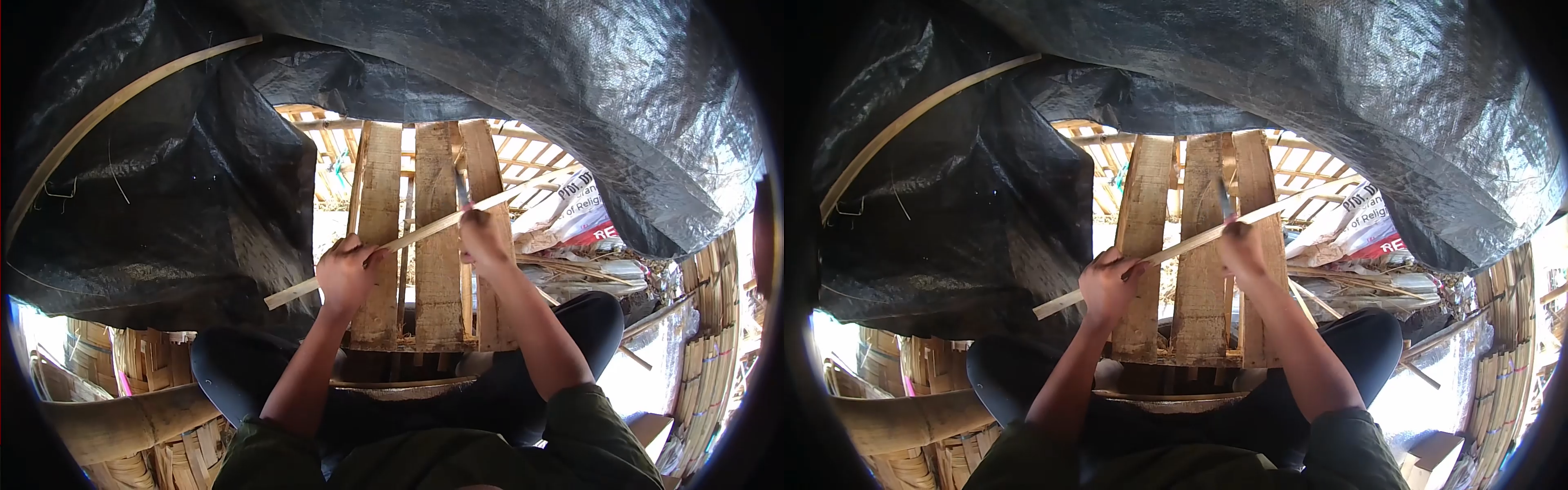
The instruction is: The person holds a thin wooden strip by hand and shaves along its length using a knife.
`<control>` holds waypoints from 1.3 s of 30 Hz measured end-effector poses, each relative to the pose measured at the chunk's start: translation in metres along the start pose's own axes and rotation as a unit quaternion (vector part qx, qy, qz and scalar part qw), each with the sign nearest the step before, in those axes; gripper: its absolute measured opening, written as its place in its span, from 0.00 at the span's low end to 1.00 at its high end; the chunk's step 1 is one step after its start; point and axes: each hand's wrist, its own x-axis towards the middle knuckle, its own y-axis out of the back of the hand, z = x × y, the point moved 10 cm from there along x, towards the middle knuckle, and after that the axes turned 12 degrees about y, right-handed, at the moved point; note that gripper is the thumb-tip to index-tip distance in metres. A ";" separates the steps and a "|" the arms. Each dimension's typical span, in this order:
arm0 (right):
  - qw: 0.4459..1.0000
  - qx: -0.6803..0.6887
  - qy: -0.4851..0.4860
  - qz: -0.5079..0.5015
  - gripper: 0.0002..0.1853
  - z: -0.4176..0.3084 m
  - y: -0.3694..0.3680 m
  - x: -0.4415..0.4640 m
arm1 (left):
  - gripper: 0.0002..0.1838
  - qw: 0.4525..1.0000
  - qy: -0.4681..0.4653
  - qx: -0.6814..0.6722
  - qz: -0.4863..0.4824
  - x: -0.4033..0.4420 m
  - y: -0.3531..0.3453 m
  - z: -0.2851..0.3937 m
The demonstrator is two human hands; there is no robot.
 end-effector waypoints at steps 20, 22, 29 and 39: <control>0.986 -0.163 0.029 -0.033 0.25 -0.006 -0.011 -0.009 | 0.09 1.000 -0.011 0.000 -0.001 -0.001 -0.002 0.000; 0.983 -0.177 0.026 -0.041 0.26 -0.002 -0.007 -0.003 | 0.08 1.000 -0.005 0.007 -0.001 -0.001 -0.002 -0.001; 0.969 -0.205 0.035 -0.135 0.27 -0.011 -0.032 -0.021 | 0.07 1.000 -0.008 0.002 -0.010 0.000 -0.001 0.003; 0.975 -0.215 0.018 0.053 0.27 -0.003 0.036 0.007 | 0.04 0.999 0.017 0.000 -0.045 0.001 -0.009 -0.005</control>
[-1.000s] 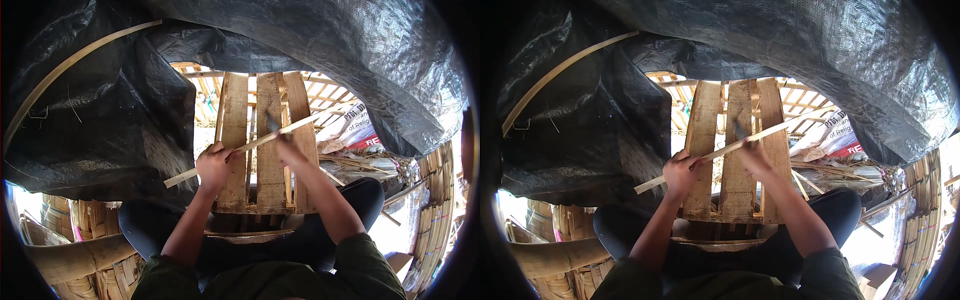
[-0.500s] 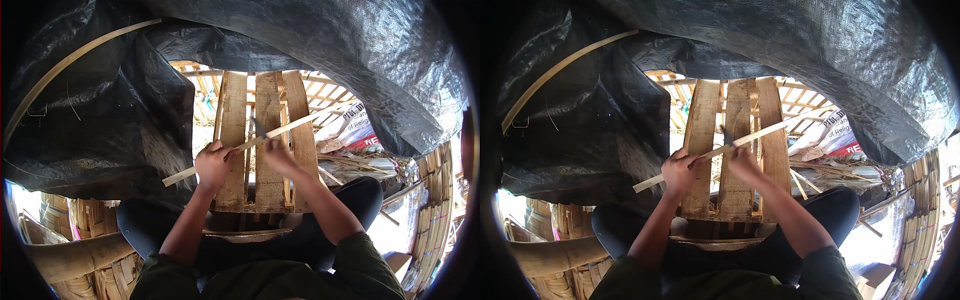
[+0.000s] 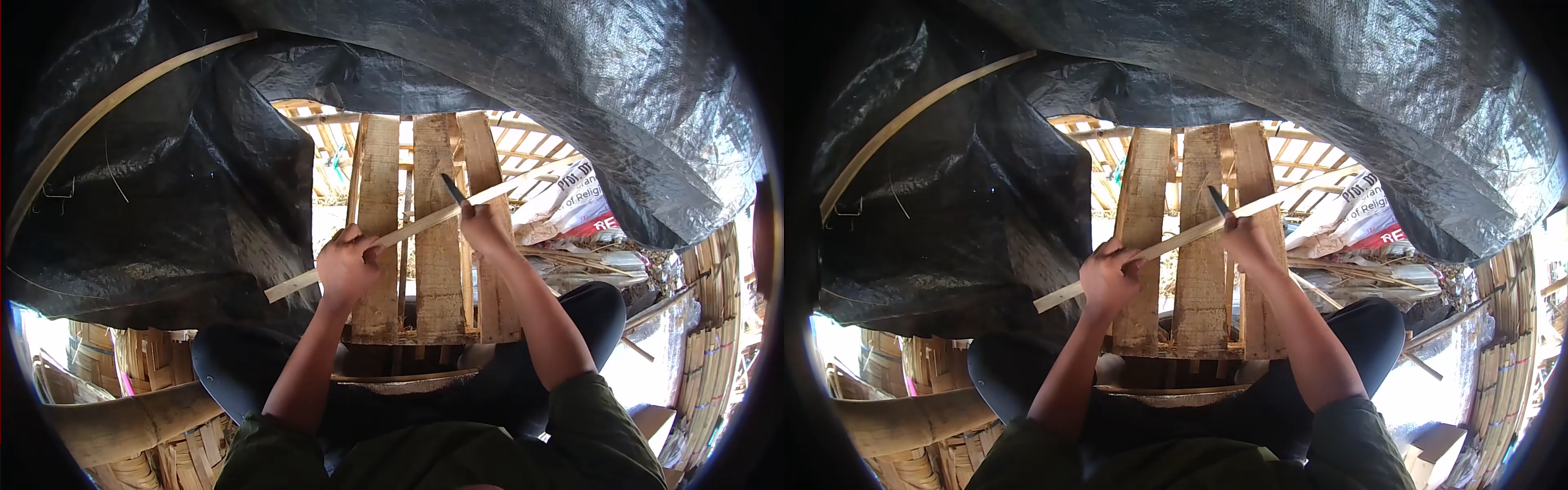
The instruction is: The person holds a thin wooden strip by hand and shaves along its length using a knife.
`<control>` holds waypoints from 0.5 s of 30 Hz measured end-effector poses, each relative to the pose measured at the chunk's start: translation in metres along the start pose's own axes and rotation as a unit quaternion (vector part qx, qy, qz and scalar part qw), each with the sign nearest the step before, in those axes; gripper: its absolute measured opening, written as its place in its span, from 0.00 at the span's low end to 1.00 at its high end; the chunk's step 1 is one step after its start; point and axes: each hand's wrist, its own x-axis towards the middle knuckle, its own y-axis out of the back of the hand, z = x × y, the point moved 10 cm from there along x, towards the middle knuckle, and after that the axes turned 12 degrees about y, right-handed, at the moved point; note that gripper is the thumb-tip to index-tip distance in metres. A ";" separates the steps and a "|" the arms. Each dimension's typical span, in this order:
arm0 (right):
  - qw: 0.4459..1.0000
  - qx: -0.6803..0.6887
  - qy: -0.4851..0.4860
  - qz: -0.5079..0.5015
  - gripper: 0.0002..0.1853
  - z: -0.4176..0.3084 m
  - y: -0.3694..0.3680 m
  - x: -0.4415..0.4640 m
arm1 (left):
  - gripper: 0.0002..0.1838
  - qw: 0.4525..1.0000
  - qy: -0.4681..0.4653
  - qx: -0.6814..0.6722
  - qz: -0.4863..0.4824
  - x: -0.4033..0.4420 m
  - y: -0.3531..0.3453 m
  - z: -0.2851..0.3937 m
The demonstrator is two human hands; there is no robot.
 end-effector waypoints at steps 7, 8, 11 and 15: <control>0.996 0.065 -0.050 0.014 0.27 0.033 -0.006 0.017 | 0.07 0.999 0.028 0.001 -0.021 0.001 -0.001 -0.008; 0.996 0.073 -0.033 0.041 0.27 0.035 0.003 0.022 | 0.06 1.000 0.019 0.000 -0.012 0.001 -0.001 -0.005; 0.997 -0.015 0.047 0.061 0.27 0.027 -0.023 0.013 | 0.05 1.000 0.018 -0.006 0.001 0.000 0.001 -0.006; 0.998 0.034 -0.045 0.014 0.28 0.033 0.001 0.015 | 0.04 1.000 0.017 -0.006 0.001 -0.001 0.000 -0.006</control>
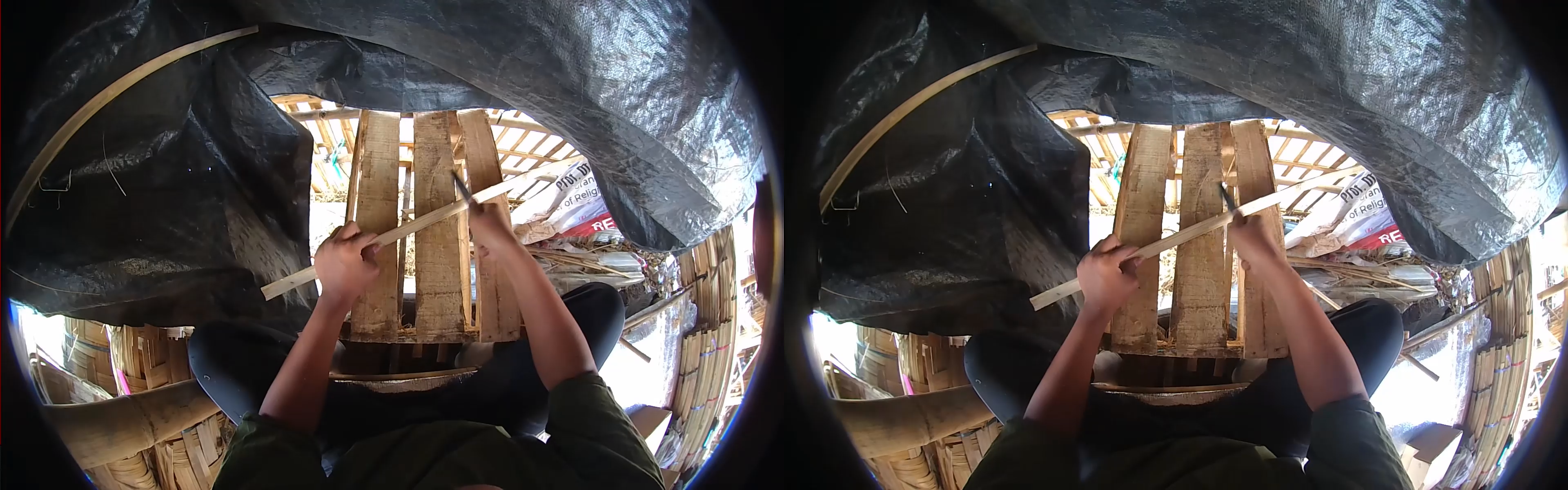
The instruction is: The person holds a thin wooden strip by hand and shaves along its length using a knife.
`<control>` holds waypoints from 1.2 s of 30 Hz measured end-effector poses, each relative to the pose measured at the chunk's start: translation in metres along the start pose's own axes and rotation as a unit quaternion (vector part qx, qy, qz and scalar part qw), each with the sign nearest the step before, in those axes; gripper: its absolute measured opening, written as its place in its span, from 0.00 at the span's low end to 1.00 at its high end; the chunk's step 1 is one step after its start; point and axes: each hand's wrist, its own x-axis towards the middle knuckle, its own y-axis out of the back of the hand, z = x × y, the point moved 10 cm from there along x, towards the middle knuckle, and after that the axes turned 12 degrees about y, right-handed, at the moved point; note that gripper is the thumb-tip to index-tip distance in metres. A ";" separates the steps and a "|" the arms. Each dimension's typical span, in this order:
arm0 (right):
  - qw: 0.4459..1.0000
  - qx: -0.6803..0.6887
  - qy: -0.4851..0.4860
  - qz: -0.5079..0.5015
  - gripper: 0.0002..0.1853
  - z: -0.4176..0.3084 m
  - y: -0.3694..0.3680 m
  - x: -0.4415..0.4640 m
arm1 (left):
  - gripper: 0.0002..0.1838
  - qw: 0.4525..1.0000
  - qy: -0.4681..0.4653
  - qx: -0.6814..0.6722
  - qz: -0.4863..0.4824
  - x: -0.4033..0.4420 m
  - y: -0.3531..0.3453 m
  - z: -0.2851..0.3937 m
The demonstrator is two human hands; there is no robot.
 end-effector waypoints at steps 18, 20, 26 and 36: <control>0.995 -0.062 0.067 -0.028 0.29 -0.017 -0.021 -0.016 | 0.04 1.000 0.014 0.002 -0.006 0.003 0.001 0.000; 0.998 0.001 0.043 -0.052 0.28 -0.009 -0.013 -0.005 | 0.06 1.000 0.010 0.011 -0.008 0.001 -0.001 0.000; 0.996 0.012 -0.014 -0.088 0.27 -0.028 -0.020 -0.039 | 0.04 1.000 -0.005 0.007 0.006 0.002 0.000 0.002; 0.995 0.099 -0.007 -0.002 0.30 0.001 0.004 0.003 | 0.08 1.000 -0.009 0.011 0.007 -0.001 0.000 0.001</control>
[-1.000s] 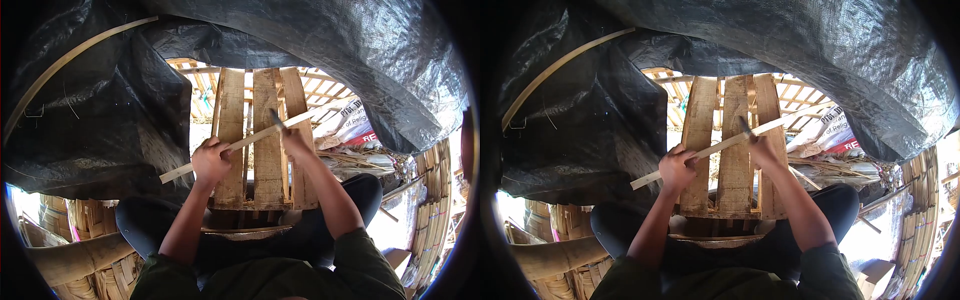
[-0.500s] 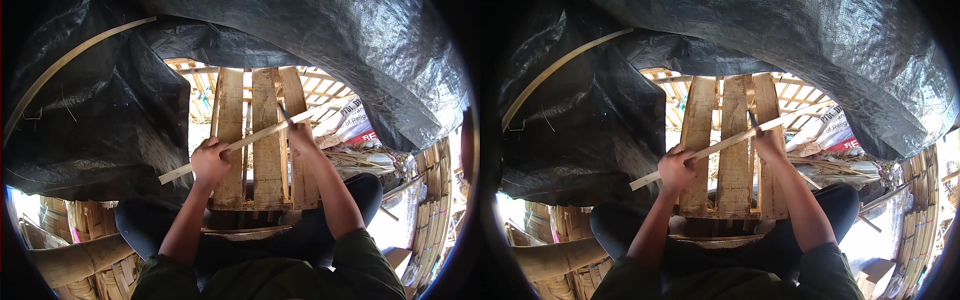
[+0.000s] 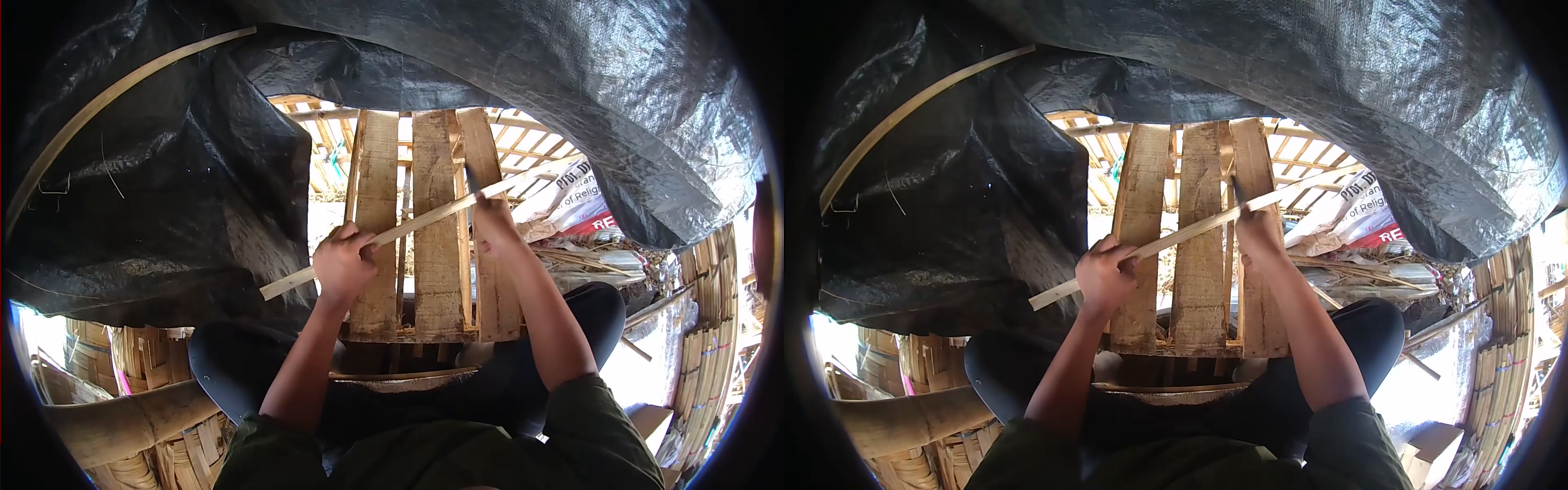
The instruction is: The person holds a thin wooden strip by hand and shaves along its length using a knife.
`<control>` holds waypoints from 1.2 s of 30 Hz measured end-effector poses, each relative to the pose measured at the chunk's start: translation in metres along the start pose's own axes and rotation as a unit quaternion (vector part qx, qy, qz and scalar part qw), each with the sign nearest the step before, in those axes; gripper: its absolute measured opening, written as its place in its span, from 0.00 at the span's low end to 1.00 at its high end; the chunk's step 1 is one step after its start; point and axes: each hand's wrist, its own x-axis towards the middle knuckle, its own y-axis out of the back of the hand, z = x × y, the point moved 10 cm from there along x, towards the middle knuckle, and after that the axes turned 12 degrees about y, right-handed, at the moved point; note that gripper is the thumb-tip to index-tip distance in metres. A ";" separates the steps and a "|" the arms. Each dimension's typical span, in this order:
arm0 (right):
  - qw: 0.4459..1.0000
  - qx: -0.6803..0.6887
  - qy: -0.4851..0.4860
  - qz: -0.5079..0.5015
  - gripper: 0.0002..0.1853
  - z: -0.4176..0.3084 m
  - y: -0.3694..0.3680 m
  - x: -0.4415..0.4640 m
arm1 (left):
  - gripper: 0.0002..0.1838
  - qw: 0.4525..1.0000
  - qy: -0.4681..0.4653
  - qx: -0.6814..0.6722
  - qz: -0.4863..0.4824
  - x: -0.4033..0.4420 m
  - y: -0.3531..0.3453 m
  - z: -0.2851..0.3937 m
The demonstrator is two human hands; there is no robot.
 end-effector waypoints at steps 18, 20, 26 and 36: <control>0.997 -0.020 0.072 -0.003 0.18 -0.025 -0.031 -0.033 | 0.05 1.000 0.005 -0.014 0.005 0.000 0.000 -0.001; 0.985 -0.127 0.079 -0.087 0.26 -0.026 -0.059 -0.046 | 0.05 1.000 0.003 -0.013 0.005 0.002 0.001 0.002; 0.967 -0.159 0.200 0.006 0.23 0.002 -0.040 0.007 | 0.04 1.000 0.001 -0.009 0.006 0.002 0.000 0.000; 0.972 -0.095 0.026 -0.215 0.25 -0.027 -0.080 -0.057 | 0.05 1.000 0.002 -0.019 0.002 0.002 0.002 0.003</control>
